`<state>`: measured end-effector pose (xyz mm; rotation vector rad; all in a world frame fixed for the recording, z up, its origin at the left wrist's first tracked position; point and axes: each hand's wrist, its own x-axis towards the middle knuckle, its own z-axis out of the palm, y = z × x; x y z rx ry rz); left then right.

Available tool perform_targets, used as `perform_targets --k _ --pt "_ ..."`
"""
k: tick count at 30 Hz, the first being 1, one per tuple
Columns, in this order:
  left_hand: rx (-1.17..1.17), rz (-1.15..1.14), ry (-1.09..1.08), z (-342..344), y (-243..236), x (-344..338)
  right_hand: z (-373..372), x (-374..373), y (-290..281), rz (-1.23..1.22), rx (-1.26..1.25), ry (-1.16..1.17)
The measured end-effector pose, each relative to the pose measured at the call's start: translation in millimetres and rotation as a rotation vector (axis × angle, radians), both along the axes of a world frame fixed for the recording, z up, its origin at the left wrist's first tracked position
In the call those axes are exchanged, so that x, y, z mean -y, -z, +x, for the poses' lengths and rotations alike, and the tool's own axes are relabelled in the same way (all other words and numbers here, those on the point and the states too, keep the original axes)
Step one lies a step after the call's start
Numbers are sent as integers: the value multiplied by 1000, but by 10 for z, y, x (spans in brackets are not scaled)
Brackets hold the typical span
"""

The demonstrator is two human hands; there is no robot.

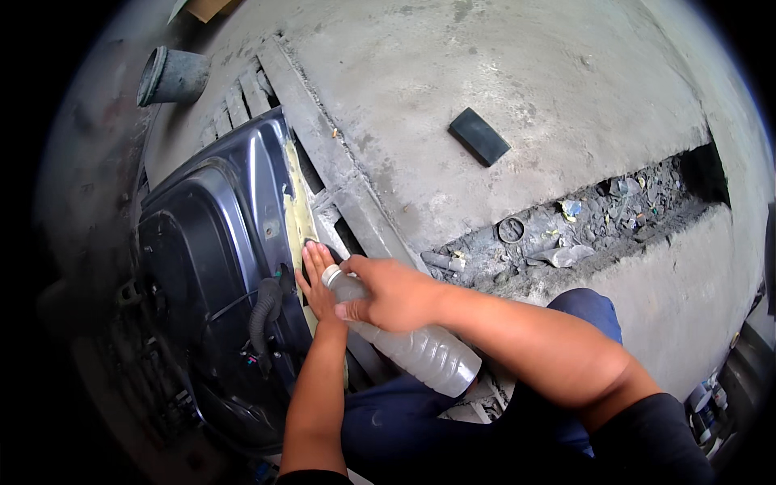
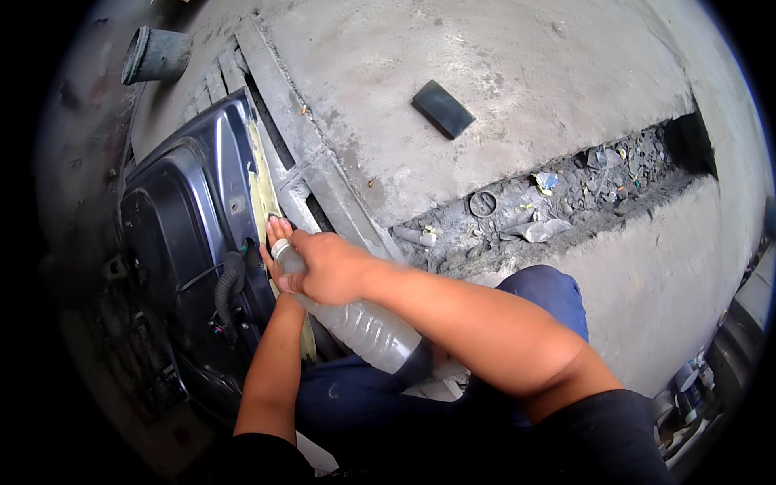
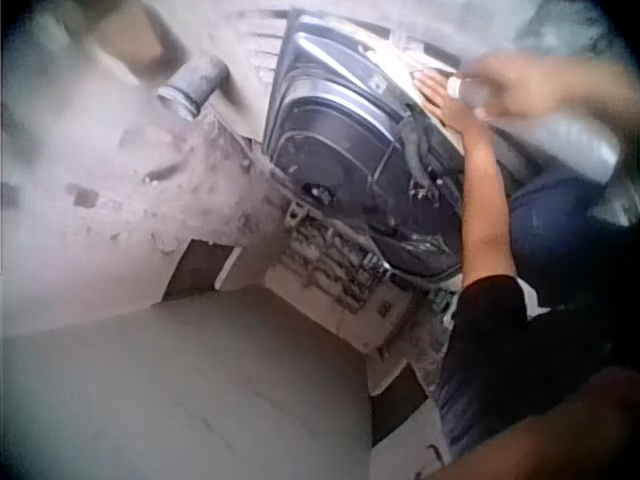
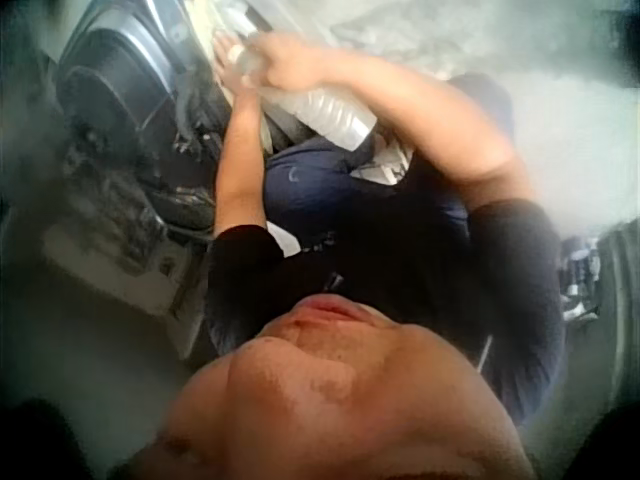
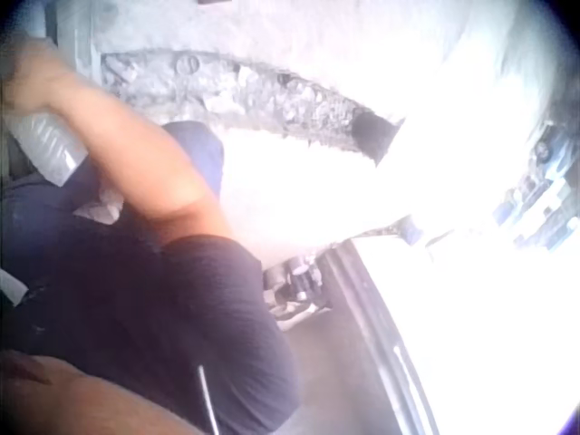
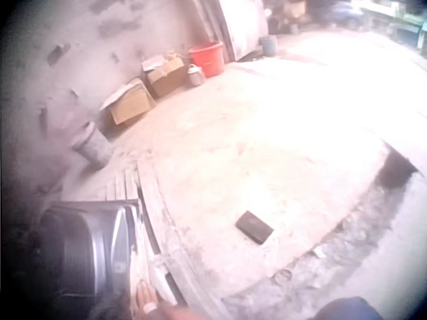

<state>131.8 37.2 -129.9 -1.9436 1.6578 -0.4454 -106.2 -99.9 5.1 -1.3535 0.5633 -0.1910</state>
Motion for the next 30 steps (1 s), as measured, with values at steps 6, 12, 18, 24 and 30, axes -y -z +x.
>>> perform_targets --k 6,12,18,24,30 --pt "-308 -173 -286 -319 -75 770 120 -21 59 -14 9 -25" --pt "-459 -441 -54 -286 190 314 30 67 -4 15 -45 -50" --pt "-507 -423 -227 -318 18 959 51 113 -109 13 -142 -90" --pt "-550 -325 -244 -464 52 798 -14 132 -4 5 -117 -47" --pt "-536 -449 -242 -432 -15 941 79 90 -118 36 -119 -111"
